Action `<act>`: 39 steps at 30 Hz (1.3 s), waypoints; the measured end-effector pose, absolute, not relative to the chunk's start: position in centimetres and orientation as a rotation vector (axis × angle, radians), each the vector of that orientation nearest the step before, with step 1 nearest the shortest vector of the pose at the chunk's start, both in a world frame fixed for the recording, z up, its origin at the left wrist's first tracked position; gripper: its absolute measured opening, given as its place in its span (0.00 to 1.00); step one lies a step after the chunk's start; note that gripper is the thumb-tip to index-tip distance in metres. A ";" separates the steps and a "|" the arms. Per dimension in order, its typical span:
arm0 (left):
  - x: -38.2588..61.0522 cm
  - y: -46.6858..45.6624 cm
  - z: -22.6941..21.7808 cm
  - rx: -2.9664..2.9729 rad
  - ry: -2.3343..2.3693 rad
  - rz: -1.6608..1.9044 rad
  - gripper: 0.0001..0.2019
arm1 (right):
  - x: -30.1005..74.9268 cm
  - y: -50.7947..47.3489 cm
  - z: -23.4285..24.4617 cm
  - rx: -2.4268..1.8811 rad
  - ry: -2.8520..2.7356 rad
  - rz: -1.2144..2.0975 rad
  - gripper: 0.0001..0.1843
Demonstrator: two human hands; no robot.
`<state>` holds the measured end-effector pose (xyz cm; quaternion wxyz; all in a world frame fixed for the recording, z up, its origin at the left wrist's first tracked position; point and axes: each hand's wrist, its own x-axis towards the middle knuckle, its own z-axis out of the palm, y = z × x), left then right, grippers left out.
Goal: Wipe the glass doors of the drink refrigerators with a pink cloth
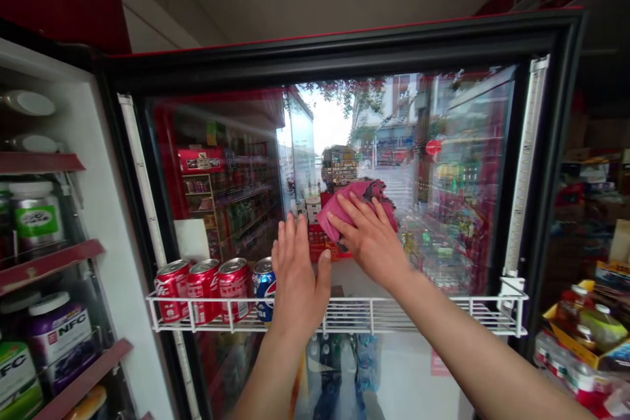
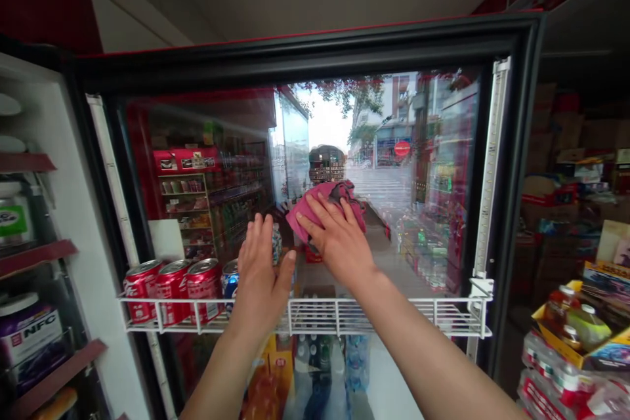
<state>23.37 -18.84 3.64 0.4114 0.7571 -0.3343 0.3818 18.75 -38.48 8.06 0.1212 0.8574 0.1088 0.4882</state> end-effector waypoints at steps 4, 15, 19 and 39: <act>22.4 -21.0 3.6 1.905 -0.885 0.932 0.39 | 16.6 -41.8 7.7 2.493 0.238 1.486 0.31; 21.3 -23.7 3.5 1.890 -0.917 0.901 0.38 | 12.9 -48.2 7.2 2.415 0.021 1.581 0.31; 21.2 -23.9 3.5 1.882 -0.927 0.904 0.38 | 11.8 -50.8 6.8 2.362 -0.070 1.654 0.35; 22.6 -21.3 2.8 1.853 -0.896 0.849 0.38 | 15.4 -48.2 7.6 2.226 -0.767 2.047 0.47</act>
